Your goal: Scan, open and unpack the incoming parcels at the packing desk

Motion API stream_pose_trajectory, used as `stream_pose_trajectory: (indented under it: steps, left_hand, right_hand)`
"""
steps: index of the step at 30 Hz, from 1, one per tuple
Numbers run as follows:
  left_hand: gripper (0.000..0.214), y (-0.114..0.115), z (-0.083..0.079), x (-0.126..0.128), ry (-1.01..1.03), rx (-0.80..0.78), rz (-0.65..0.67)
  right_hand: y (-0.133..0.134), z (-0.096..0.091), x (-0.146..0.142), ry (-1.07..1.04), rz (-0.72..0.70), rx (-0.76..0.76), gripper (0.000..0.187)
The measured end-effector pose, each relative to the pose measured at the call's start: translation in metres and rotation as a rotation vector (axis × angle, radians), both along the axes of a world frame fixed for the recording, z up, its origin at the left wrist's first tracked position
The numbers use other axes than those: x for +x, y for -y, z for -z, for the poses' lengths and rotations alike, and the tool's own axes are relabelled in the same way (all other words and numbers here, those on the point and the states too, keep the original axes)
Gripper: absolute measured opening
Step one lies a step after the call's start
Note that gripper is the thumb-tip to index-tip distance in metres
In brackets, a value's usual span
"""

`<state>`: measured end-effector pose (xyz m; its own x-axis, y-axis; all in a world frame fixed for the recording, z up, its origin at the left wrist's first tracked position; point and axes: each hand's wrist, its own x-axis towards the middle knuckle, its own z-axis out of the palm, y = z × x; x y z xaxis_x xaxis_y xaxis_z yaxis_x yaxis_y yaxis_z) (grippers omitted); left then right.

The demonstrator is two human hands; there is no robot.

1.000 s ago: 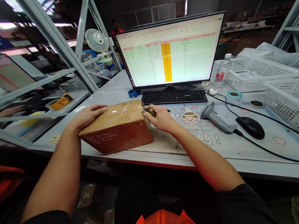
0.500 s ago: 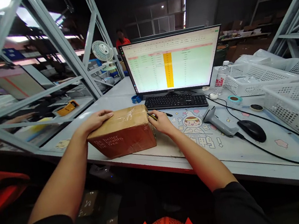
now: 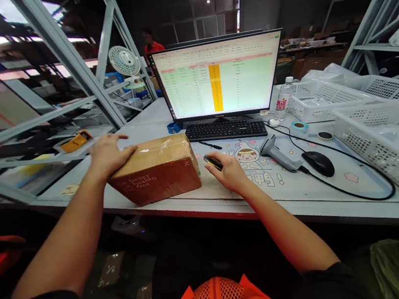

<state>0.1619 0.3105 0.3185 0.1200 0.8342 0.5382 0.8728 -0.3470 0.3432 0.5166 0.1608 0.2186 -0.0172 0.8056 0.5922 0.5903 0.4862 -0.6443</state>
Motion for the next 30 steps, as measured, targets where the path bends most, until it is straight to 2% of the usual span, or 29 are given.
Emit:
stream_pose_trajectory:
  steps: [2, 3, 4, 6, 8, 10, 11, 13, 16, 18, 20, 23, 25, 27, 30]
  left_hand:
    - [0.034, 0.036, -0.002, 0.016, -0.063, 0.258, 0.036]
    - [0.031, 0.059, 0.0, 0.028, -0.074, 0.3, 0.151]
    - [0.028, 0.082, 0.003, 0.042, -0.059, 0.285, 0.304]
    - [0.025, 0.126, 0.012, 0.073, -0.045, 0.107, 0.621]
    - [0.026, 0.156, 0.021, 0.101, 0.002, -0.048, 0.766]
    - [0.03, 0.168, 0.025, 0.118, 0.069, -0.122, 0.807]
    - [0.03, 0.166, 0.026, 0.12, 0.104, -0.114, 0.803]
    - [0.028, 0.154, 0.023, 0.11, 0.166, 0.0, 0.726]
    - [0.023, 0.129, 0.02, 0.073, 0.211, 0.293, 0.395]
    - [0.025, 0.118, 0.029, 0.049, 0.16, 0.379, 0.205]
    - [0.033, 0.114, 0.049, 0.039, 0.058, 0.358, 0.135]
    - [0.055, 0.11, 0.083, 0.047, -0.06, 0.333, 0.086]
    - [0.057, 0.105, 0.098, 0.056, -0.087, 0.369, 0.045]
    - [0.048, 0.1, 0.106, 0.06, -0.103, 0.398, 0.023]
    - [0.04, 0.094, 0.108, 0.057, -0.136, 0.396, 0.02]
  right_hand:
    - [0.018, 0.004, 0.012, 0.083, 0.044, 0.055, 0.032]
    - [0.028, 0.005, 0.016, 0.129, 0.059, 0.082, 0.032]
    - [0.038, 0.005, 0.018, 0.177, 0.072, 0.108, 0.032]
    - [0.056, 0.002, 0.018, 0.274, 0.098, 0.147, 0.033]
    - [0.069, -0.004, 0.013, 0.356, 0.114, 0.182, 0.034]
    - [0.077, -0.009, 0.008, 0.418, 0.107, 0.217, 0.035]
    - [0.078, -0.012, 0.007, 0.443, 0.094, 0.234, 0.034]
    - [0.077, -0.018, 0.01, 0.478, 0.07, 0.27, 0.032]
    - [0.059, -0.038, 0.018, 0.501, 0.093, 0.328, 0.028]
    - [0.035, -0.059, 0.017, 0.533, 0.124, 0.36, 0.029]
    - [0.001, -0.084, 0.003, 0.612, 0.126, 0.366, 0.031]
    - [-0.056, -0.117, -0.045, 0.8, 0.037, 0.338, 0.032]
    - [-0.09, -0.132, -0.089, 0.948, -0.062, 0.317, 0.033]
    - [-0.115, -0.139, -0.132, 1.088, -0.165, 0.309, 0.034]
    - [-0.132, -0.141, -0.183, 1.241, -0.285, 0.321, 0.034]
